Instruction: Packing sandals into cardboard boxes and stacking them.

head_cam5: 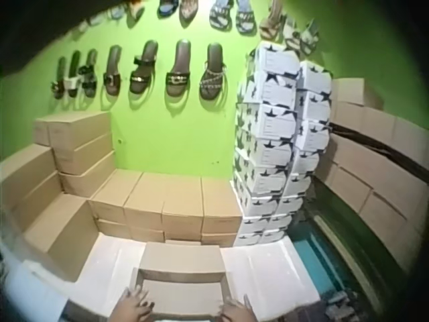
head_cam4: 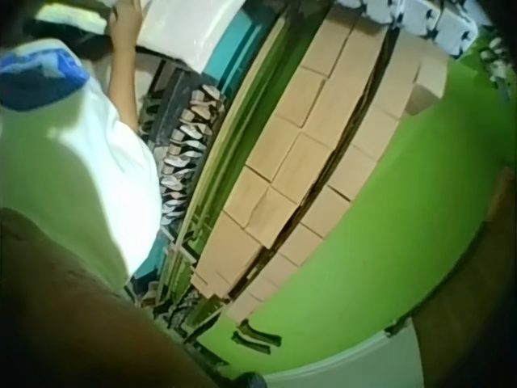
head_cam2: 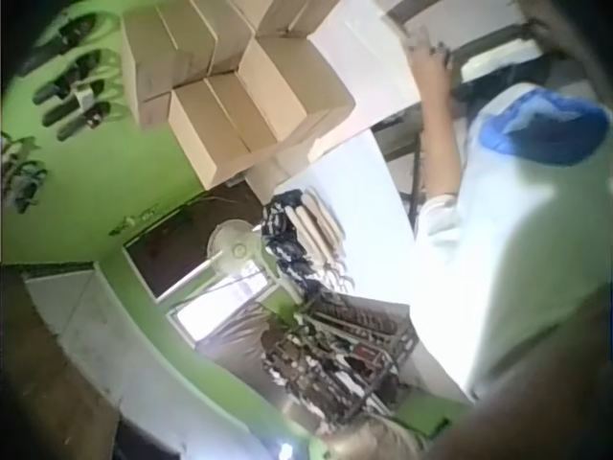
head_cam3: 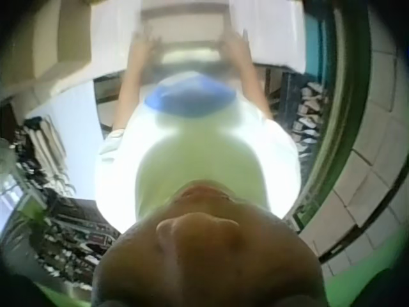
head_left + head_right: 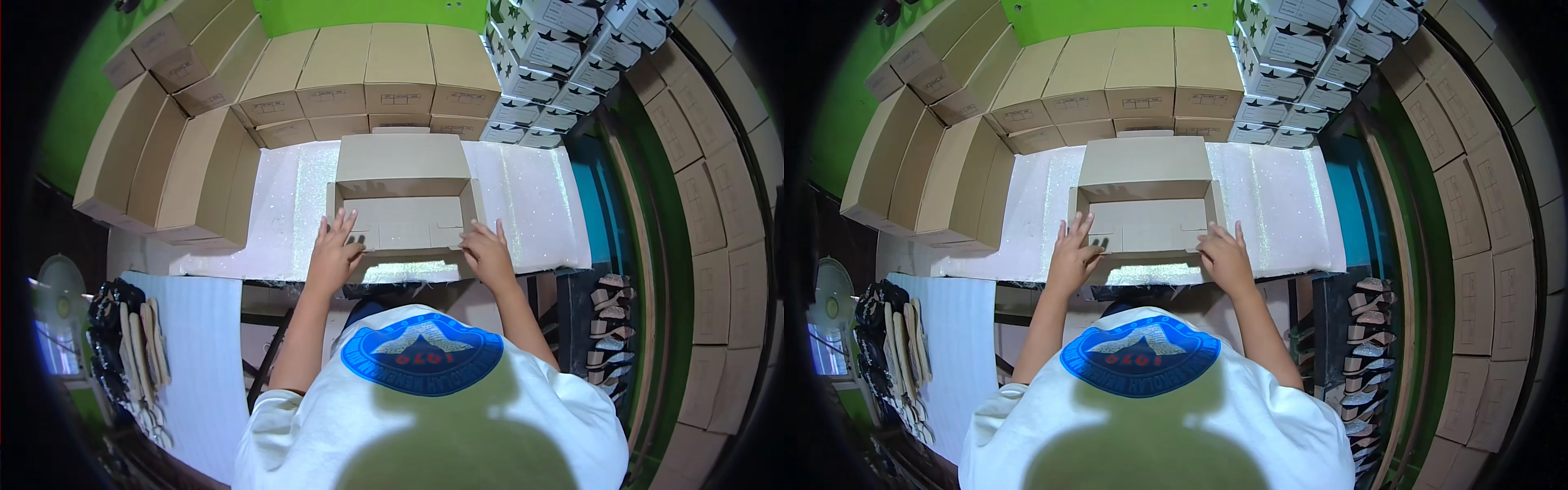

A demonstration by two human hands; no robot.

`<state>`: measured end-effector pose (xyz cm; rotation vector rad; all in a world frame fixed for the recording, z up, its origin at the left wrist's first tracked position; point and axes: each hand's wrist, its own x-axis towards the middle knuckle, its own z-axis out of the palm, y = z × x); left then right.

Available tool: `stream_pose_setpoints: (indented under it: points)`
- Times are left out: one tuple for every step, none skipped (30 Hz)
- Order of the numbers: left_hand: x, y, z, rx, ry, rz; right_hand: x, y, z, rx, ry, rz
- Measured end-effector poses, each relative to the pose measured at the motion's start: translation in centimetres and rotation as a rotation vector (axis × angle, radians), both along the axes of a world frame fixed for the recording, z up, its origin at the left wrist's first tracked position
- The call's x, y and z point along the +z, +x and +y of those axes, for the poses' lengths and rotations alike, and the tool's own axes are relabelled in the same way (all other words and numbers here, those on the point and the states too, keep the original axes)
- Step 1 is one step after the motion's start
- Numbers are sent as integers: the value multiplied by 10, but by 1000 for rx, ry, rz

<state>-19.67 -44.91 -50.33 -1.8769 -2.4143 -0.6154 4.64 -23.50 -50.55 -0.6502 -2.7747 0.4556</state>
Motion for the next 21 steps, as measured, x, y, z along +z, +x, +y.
stream_pose_setpoints:
  points:
    - [-7, 0, 0, -3, 2, 1, -7, 2, -1, 25, -27, 47]
    - [-10, 2, 0, -13, 15, -50, -7, 2, -4, 25, -27, 46]
    - [-14, 3, -1, -23, 28, -101, -7, 0, -9, -3, -72, 112]
    - [-17, 4, -2, -23, 28, -102, -7, -1, -11, -30, -117, 176]
    - [-12, 7, -1, -27, 33, -116, -8, -1, -10, -33, -118, 176]
    - [-10, 9, -1, -31, 37, -129, -8, -1, -9, -57, -168, 176]
    - [-10, 8, -1, -33, 36, -130, -8, -1, -8, -81, -218, 176]
    - [-10, 7, 1, -14, 23, -196, -8, -2, -9, -83, -218, 173]
    - [-10, 7, 1, 5, 10, -261, -7, -5, -11, -86, -191, 158]
    - [-11, 7, 2, 4, 9, -264, -7, -6, -11, -88, -165, 143]
    - [-10, 6, 2, 2, -10, -239, -9, -6, -10, -89, -166, 142]
    - [-10, 6, 2, 0, -30, -213, -13, -6, -8, -71, -160, 89]
    - [-10, 6, 3, -1, -32, -215, -17, -7, -7, -53, -153, 36]
    - [-12, 7, 4, 12, -5, -206, -20, -8, -6, -54, -156, 34]
    - [-14, 8, 5, 24, 21, -197, -22, -9, -5, -66, -143, 85]
    - [-16, 8, 5, 22, 18, -198, -25, -9, -4, -78, -130, 137]
    - [-19, 9, 6, 44, 55, -177, -24, -11, -4, -79, -133, 135]
    - [-21, 10, 6, 66, 92, -156, -22, -12, -4, -84, -112, 134]
    - [-22, 9, 5, 65, 89, -157, -21, -13, -4, -89, -90, 133]
    - [-23, 9, 6, 63, 105, -148, -21, -14, -4, -92, -91, 132]
    - [-24, 9, 6, 61, 121, -139, -21, -14, -5, -93, -87, 137]
